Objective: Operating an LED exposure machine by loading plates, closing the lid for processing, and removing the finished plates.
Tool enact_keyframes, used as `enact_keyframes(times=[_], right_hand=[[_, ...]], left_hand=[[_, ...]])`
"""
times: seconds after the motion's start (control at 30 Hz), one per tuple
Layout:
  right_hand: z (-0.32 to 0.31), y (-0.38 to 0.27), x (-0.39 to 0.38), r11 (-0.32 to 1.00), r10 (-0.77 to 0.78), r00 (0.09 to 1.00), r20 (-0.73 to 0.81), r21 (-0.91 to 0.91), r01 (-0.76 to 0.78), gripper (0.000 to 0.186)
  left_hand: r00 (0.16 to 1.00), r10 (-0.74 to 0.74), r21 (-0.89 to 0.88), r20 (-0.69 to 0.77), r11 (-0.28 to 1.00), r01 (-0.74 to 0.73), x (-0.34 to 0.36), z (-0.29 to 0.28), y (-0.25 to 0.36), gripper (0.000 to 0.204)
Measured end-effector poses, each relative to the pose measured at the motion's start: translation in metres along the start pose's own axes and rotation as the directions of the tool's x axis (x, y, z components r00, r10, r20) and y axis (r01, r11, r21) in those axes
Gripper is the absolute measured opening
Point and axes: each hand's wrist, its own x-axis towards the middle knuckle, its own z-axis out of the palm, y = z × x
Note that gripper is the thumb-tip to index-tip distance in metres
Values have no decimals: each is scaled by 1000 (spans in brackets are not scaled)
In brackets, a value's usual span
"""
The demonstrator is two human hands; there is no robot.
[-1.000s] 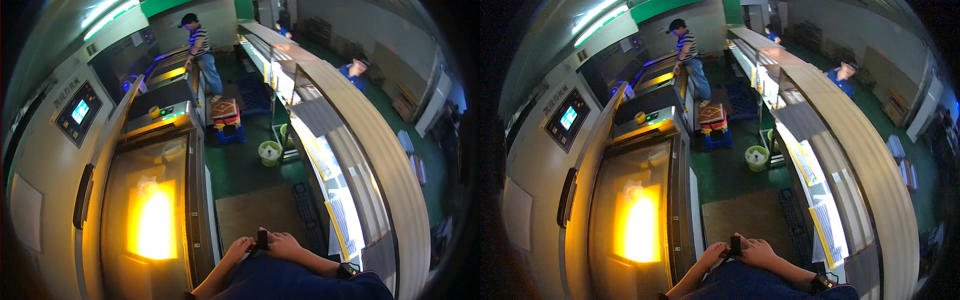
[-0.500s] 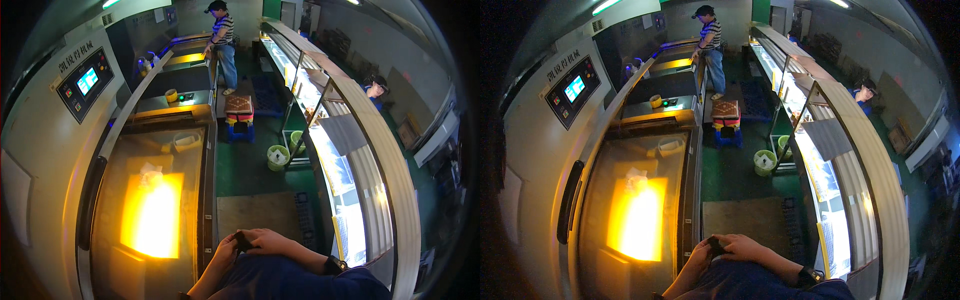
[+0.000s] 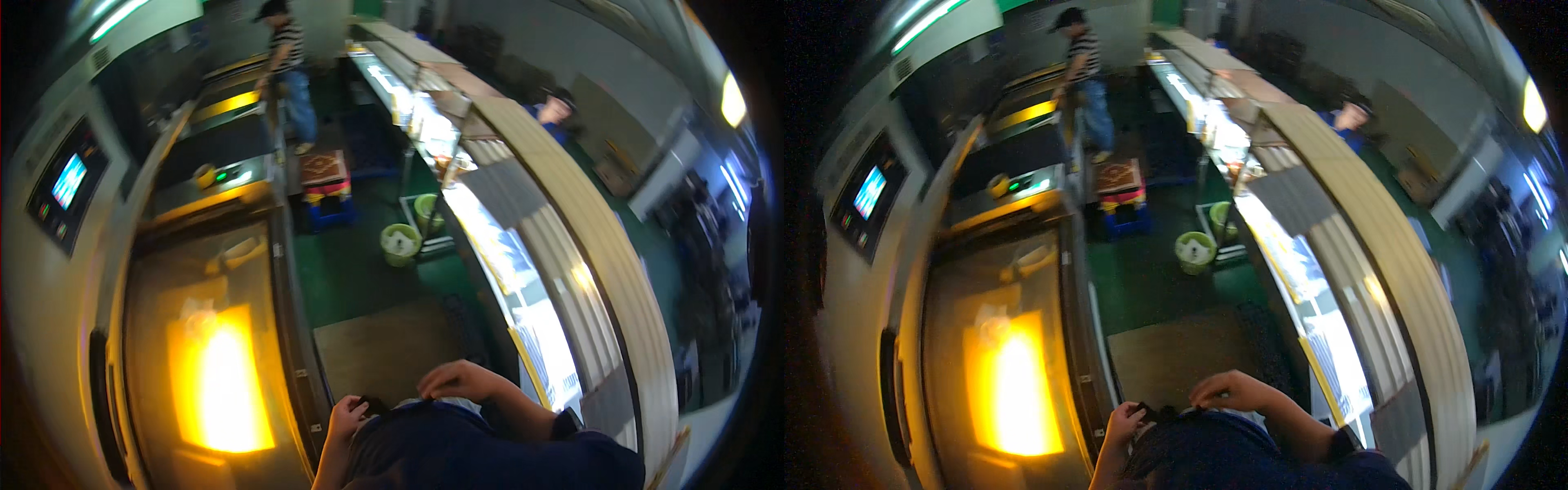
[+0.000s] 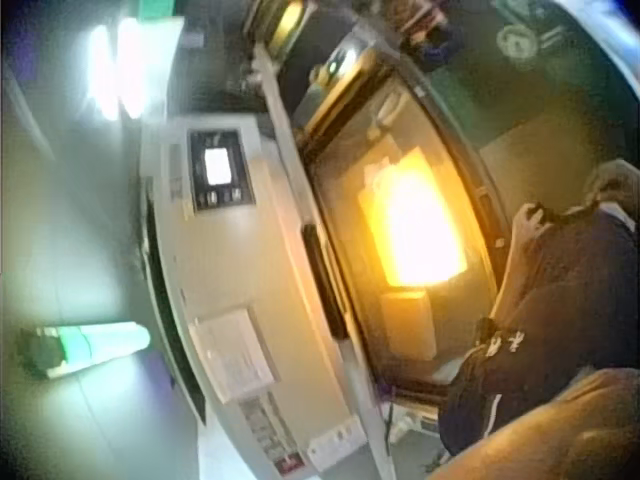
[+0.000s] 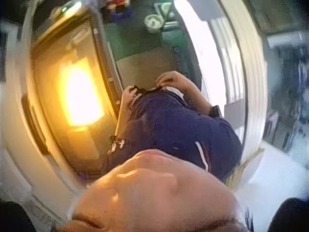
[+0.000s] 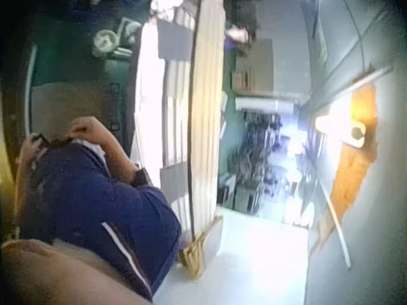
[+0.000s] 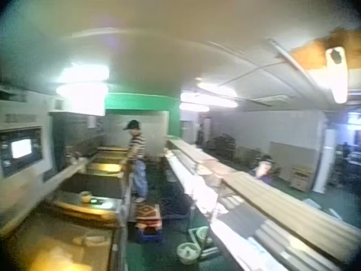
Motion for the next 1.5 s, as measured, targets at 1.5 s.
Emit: enact_keyframes(times=[1.5], right_hand=[[78, 46, 122, 800, 50, 808, 587, -508, 320, 32]], left_hand=[[563, 226, 318, -795, 945, 69, -93, -128, -27, 32]])
